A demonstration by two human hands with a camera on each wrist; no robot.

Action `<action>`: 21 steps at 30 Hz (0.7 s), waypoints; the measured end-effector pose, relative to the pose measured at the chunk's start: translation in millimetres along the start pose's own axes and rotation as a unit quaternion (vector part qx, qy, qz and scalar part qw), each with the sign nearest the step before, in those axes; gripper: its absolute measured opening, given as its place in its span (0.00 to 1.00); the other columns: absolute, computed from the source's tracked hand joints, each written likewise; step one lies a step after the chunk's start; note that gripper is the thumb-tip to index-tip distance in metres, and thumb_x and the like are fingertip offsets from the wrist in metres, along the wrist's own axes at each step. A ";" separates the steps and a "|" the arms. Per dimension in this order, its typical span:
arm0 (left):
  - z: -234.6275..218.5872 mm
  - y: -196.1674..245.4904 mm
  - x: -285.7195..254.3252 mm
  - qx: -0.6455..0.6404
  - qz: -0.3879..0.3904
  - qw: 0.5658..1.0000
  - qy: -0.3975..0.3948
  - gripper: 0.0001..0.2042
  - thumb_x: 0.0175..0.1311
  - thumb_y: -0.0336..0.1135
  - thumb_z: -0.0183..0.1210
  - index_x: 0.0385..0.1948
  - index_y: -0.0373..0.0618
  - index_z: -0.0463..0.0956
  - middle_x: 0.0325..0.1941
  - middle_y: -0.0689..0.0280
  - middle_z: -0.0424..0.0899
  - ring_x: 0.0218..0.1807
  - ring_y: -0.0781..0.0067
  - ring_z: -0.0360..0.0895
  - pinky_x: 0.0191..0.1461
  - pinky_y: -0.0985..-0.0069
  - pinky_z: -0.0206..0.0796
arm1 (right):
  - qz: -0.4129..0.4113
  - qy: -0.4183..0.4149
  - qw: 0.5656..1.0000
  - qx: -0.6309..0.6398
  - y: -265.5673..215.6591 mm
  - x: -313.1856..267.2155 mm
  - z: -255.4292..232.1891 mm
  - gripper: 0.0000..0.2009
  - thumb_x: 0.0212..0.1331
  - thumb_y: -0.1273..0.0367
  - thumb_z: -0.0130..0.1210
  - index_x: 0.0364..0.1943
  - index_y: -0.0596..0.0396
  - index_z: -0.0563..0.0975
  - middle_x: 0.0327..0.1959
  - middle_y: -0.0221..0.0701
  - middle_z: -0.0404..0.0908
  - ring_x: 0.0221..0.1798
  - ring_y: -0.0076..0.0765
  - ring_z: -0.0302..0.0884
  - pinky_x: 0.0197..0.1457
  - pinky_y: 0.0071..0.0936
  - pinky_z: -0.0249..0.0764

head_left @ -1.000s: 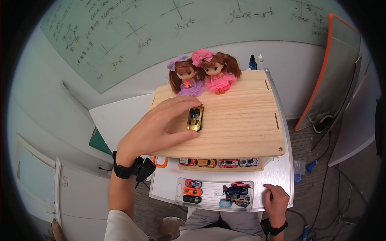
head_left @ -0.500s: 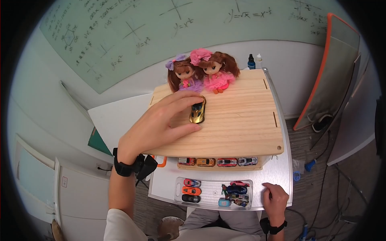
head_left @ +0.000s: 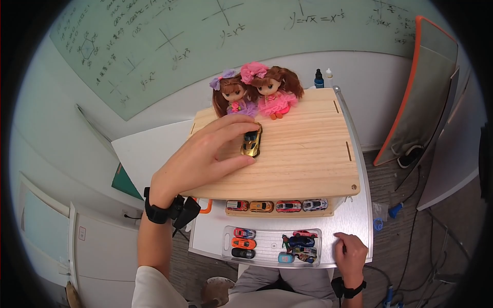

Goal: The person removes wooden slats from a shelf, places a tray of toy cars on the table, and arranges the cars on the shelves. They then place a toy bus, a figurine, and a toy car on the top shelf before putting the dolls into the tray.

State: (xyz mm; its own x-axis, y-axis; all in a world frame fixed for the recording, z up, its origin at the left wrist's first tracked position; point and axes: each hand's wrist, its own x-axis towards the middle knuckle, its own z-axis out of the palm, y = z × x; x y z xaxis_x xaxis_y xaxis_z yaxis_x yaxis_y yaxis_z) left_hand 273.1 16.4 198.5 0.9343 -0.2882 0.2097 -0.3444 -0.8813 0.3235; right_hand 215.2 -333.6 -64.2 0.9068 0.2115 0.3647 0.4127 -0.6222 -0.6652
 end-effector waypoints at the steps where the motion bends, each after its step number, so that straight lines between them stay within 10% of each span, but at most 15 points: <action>1: -0.1 -0.4 -0.1 0.000 0.000 1.000 0.000 0.26 0.60 0.36 0.70 0.62 0.45 0.78 0.68 0.57 0.78 0.68 0.54 0.76 0.72 0.62 0.67 | -0.002 0.002 1.000 0.001 0.0 0.1 0.3 0.09 0.55 0.81 0.59 0.37 0.58 0.86 0.23 0.37 0.81 0.25 0.41 0.79 0.29 0.37 0.73; 16: -13.1 -1.3 -29.3 -0.005 -0.018 0.999 0.049 0.25 0.59 0.29 0.69 0.62 0.46 0.79 0.71 0.60 0.77 0.68 0.62 0.75 0.61 0.69 0.70 | -0.019 0.004 1.000 -0.009 0.1 1.6 0.7 0.09 0.53 0.81 0.60 0.37 0.58 0.86 0.23 0.37 0.81 0.25 0.39 0.79 0.28 0.34 0.74; 21: -18.0 12.6 -46.5 0.006 -0.017 0.997 0.071 0.22 0.57 0.26 0.69 0.56 0.41 0.82 0.61 0.57 0.83 0.53 0.65 0.81 0.51 0.72 0.72 | -0.011 -0.009 1.000 -0.004 -1.0 3.3 -0.4 0.10 0.54 0.82 0.59 0.38 0.58 0.86 0.25 0.38 0.82 0.26 0.42 0.80 0.30 0.35 0.75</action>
State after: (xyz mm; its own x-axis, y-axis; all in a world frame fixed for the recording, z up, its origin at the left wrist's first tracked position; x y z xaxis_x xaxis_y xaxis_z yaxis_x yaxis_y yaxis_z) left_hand 223.6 25.4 209.4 0.9224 -0.2029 0.3286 -0.3115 -0.8938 0.3225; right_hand 217.8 -332.6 -62.0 0.8987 0.2382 0.3682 0.4322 -0.6233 -0.6517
